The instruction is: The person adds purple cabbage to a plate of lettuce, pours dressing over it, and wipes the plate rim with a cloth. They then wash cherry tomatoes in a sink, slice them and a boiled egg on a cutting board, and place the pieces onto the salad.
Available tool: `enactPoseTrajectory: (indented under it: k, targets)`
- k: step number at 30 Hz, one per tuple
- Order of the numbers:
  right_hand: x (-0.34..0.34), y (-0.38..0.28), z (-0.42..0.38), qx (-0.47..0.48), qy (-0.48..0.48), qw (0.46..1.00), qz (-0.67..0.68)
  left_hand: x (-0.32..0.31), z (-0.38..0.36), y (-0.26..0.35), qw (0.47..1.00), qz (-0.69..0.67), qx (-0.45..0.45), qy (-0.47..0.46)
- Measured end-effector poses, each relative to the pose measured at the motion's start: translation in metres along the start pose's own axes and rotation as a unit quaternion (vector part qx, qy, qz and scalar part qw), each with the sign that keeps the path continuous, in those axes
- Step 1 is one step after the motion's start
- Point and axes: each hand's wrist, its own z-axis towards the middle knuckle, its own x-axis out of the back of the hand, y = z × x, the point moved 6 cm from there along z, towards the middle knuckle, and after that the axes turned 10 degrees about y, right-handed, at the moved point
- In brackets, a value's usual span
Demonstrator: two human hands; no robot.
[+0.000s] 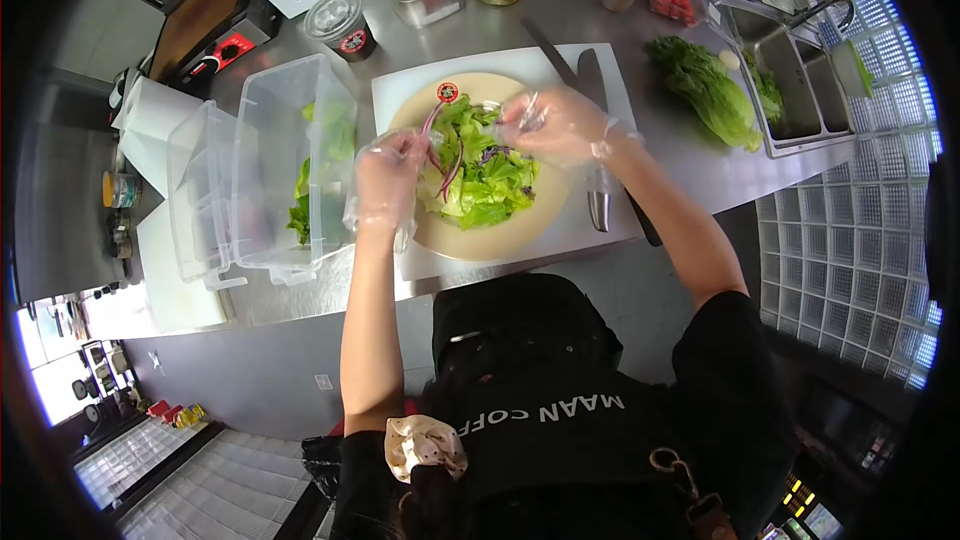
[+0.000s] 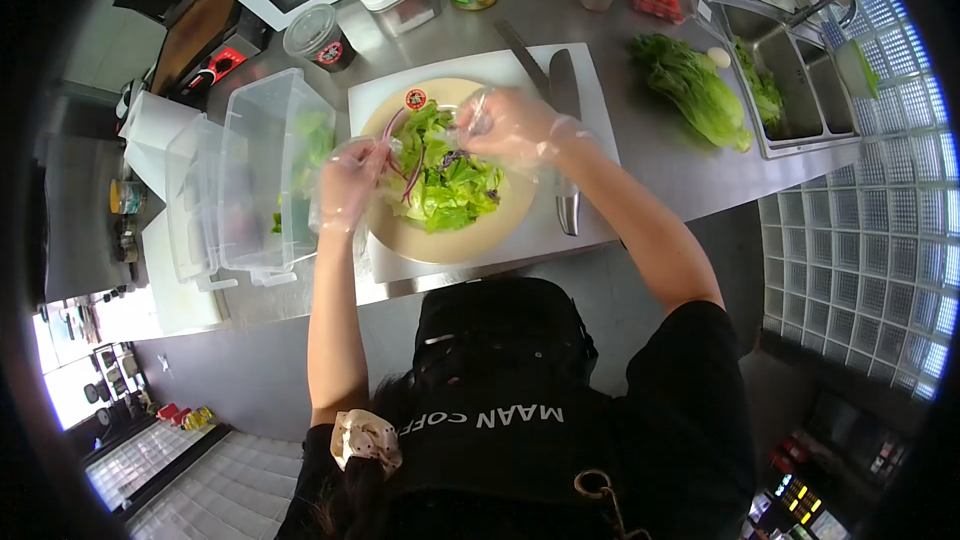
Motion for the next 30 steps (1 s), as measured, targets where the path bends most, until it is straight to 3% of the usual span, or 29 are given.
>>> enactPoseTrajectory:
  k: [2, 4, 9, 11, 14, 16, 18, 20, 21, 22, 24, 25, 26, 28, 30]
  targets:
    - [0.000, 0.000, 0.021, 0.097, 0.048, 0.994, -0.018, -0.006, 0.007, -0.007, 0.999, 0.039, 0.035, -0.008]
    - [-0.008, -0.006, 0.035, 0.126, 0.028, 0.991, -0.046, -0.010, 0.011, -0.002, 0.973, 0.127, -0.179, 0.063]
    - [0.013, -0.022, 0.037, 0.141, 0.006, 0.987, -0.074, 0.021, -0.016, 0.006, 0.987, 0.042, -0.132, 0.077]
    - [0.013, -0.012, 0.042, 0.054, -0.030, 0.997, -0.049, 0.020, -0.021, 0.004, 0.991, -0.004, -0.108, 0.076]
    - [-0.017, -0.007, 0.055, 0.125, -0.078, 0.989, 0.024, 0.004, -0.016, 0.008, 0.986, 0.049, -0.132, 0.093]
    - [-0.015, -0.015, 0.056, 0.090, -0.081, 0.991, 0.050, -0.009, -0.012, 0.012, 0.986, 0.045, -0.154, 0.047]
    - [0.010, -0.017, 0.052, 0.039, -0.012, 0.999, -0.001, 0.004, -0.019, 0.015, 0.979, 0.067, -0.184, 0.059]
    - [0.021, -0.015, 0.043, 0.073, -0.038, 0.996, -0.022, 0.029, -0.036, 0.025, 0.970, 0.108, -0.203, 0.081]
    - [0.017, -0.013, 0.038, 0.109, -0.050, 0.992, -0.041, 0.033, -0.044, 0.026, 0.987, 0.016, -0.138, 0.082]
    - [0.011, -0.013, 0.032, 0.143, -0.062, 0.986, -0.059, 0.029, -0.050, 0.023, 0.987, 0.016, -0.135, 0.081]
    - [-0.005, -0.005, 0.017, 0.113, -0.081, 0.989, -0.052, 0.008, -0.069, 0.026, 0.956, 0.090, -0.279, 0.009]
    - [-0.012, -0.002, 0.011, 0.087, -0.097, 0.990, -0.050, 0.009, -0.079, 0.035, 0.956, 0.074, -0.282, -0.004]
    - [-0.010, 0.001, 0.004, 0.089, -0.096, 0.990, -0.052, 0.007, -0.083, 0.040, 0.956, 0.074, -0.284, -0.002]
    - [0.008, -0.001, -0.019, 0.177, 0.025, 0.984, 0.017, 0.015, -0.094, 0.043, 0.955, 0.097, -0.263, 0.102]
    - [-0.011, -0.003, -0.030, 0.156, 0.006, 0.988, 0.017, 0.014, -0.100, 0.041, 0.962, 0.096, -0.227, 0.118]
